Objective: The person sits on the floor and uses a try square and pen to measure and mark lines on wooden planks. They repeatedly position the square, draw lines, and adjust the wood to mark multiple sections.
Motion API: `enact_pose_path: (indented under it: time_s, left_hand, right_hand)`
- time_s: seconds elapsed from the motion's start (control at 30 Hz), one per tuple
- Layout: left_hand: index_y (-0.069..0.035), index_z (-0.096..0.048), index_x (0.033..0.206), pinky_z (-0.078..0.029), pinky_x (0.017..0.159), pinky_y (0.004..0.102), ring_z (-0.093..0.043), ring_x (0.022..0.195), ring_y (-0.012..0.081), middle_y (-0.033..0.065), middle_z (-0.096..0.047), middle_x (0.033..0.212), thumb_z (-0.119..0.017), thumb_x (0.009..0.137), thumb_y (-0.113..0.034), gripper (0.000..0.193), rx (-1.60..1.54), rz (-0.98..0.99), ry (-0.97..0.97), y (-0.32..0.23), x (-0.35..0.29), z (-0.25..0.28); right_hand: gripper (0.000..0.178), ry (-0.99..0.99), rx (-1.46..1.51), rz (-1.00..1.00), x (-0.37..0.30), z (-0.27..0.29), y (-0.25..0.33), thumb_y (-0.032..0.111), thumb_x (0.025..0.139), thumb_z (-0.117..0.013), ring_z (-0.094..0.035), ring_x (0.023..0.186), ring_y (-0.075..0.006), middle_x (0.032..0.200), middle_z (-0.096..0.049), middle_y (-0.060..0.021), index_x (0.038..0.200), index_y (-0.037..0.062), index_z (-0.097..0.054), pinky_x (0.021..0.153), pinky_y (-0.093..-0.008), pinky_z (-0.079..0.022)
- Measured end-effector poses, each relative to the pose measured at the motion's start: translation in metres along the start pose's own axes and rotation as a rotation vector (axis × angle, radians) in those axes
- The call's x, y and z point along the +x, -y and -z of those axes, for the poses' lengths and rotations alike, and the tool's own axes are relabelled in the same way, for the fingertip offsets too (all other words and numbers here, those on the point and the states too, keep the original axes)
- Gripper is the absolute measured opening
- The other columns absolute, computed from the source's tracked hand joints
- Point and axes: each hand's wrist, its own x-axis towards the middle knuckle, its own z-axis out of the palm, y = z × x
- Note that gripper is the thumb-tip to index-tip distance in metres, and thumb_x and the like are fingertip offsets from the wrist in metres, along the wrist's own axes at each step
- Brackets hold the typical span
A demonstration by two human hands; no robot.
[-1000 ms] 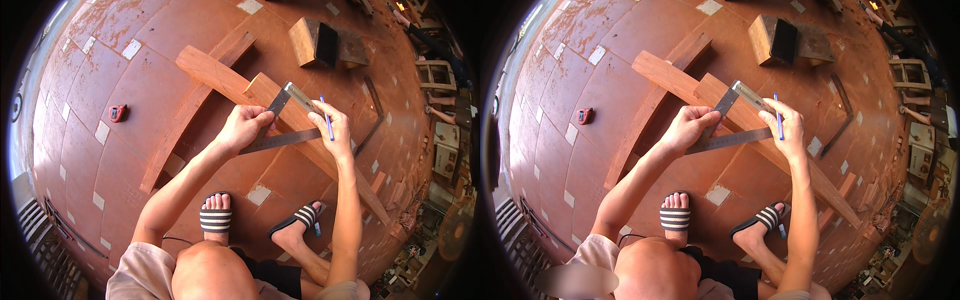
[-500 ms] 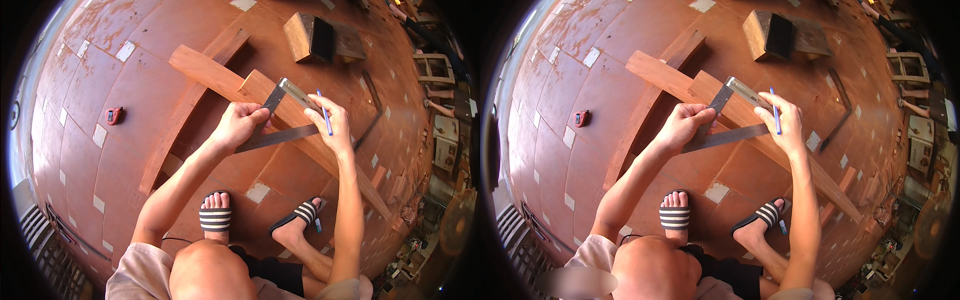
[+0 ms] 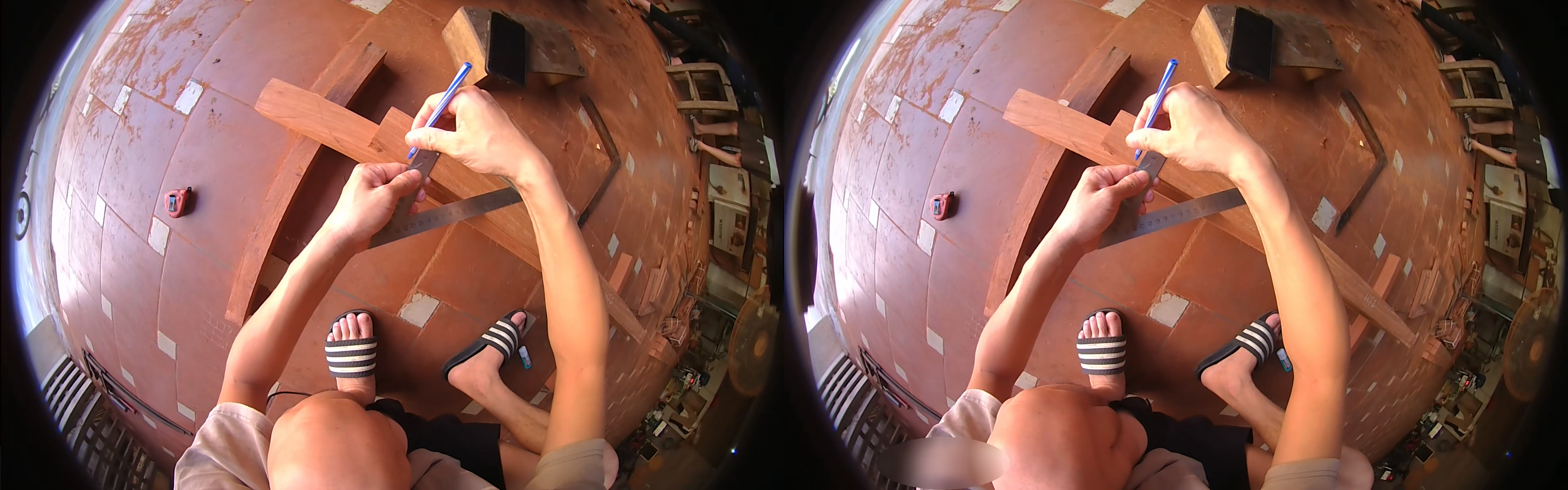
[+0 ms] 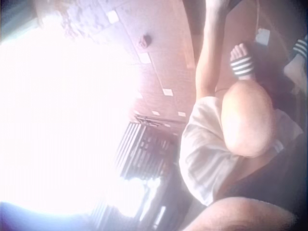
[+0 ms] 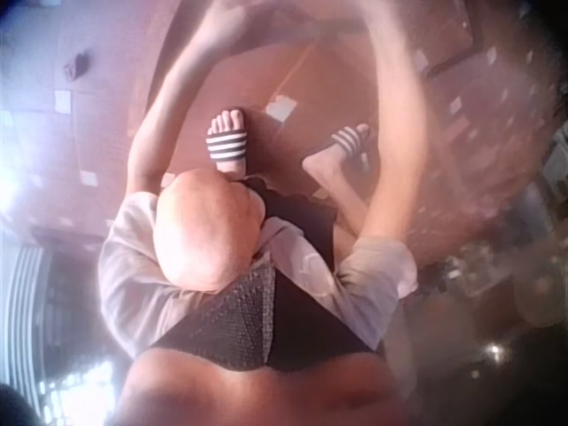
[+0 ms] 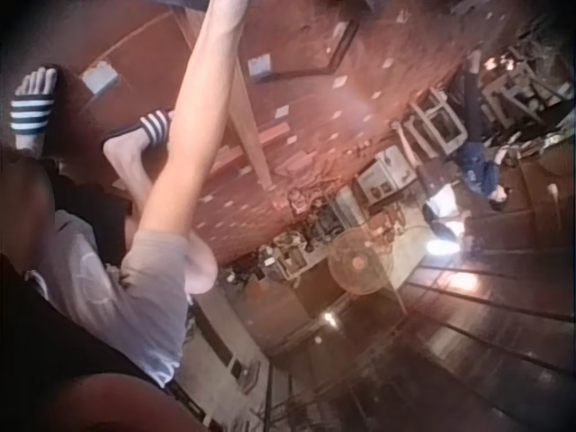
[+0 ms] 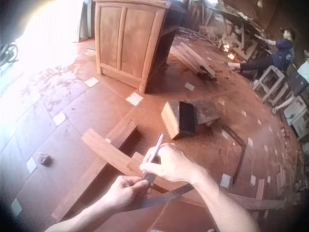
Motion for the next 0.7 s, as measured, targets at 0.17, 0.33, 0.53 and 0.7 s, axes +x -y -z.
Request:
enact_pose_path:
  time_s: [0.17,0.33,0.53,0.7]
  left_hand:
    - [-0.001,-0.075,0.106,-0.051,0.067,0.0266,-0.061,0.073,0.0074,-0.0001,-0.068,0.084,-0.064,0.107,-0.022,0.024,0.003,-0.009,-0.008,0.001,0.001,0.000]
    - [0.000,-0.077,0.103,-0.049,0.065,0.0276,-0.060,0.071,0.0069,-0.0002,-0.069,0.081,-0.065,0.106,-0.023,0.025,0.003,-0.031,-0.018,0.003,0.002,0.000]
    - [-0.001,-0.076,0.103,-0.049,0.066,0.0268,-0.060,0.071,0.0068,-0.0002,-0.070,0.082,-0.064,0.107,-0.023,0.025,-0.015,-0.048,-0.007,0.005,0.002,0.000]
    - [-0.001,-0.075,0.104,-0.051,0.068,0.0259,-0.061,0.073,0.0074,0.0002,-0.070,0.083,-0.063,0.107,-0.022,0.024,-0.011,-0.007,-0.010,0.008,-0.004,0.000]
  right_hand:
    - [0.028,0.030,-0.082,0.018,0.002,0.002,0.003,0.029,0.084,-0.081,-0.074,0.081,-0.0258,0.082,-0.077,-0.0155,0.091,0.0024,-0.079,0.076,-0.0399,-0.056]
    - [0.025,0.055,-0.117,-0.009,0.003,0.004,0.007,0.026,0.082,-0.081,-0.075,0.080,-0.0280,0.082,-0.077,-0.0165,0.090,0.0018,-0.079,0.076,-0.0400,-0.056]
    - [0.019,-0.046,-0.222,0.045,0.011,0.013,0.012,0.018,0.083,-0.077,-0.076,0.079,-0.0295,0.080,-0.076,-0.0177,0.086,-0.0011,-0.076,0.079,-0.0414,-0.058]
    - [0.019,-0.028,-0.332,-0.012,0.017,0.019,0.008,0.017,0.084,-0.076,-0.075,0.076,-0.0296,0.075,-0.074,-0.0173,0.086,-0.0019,-0.075,0.075,-0.0409,-0.057]
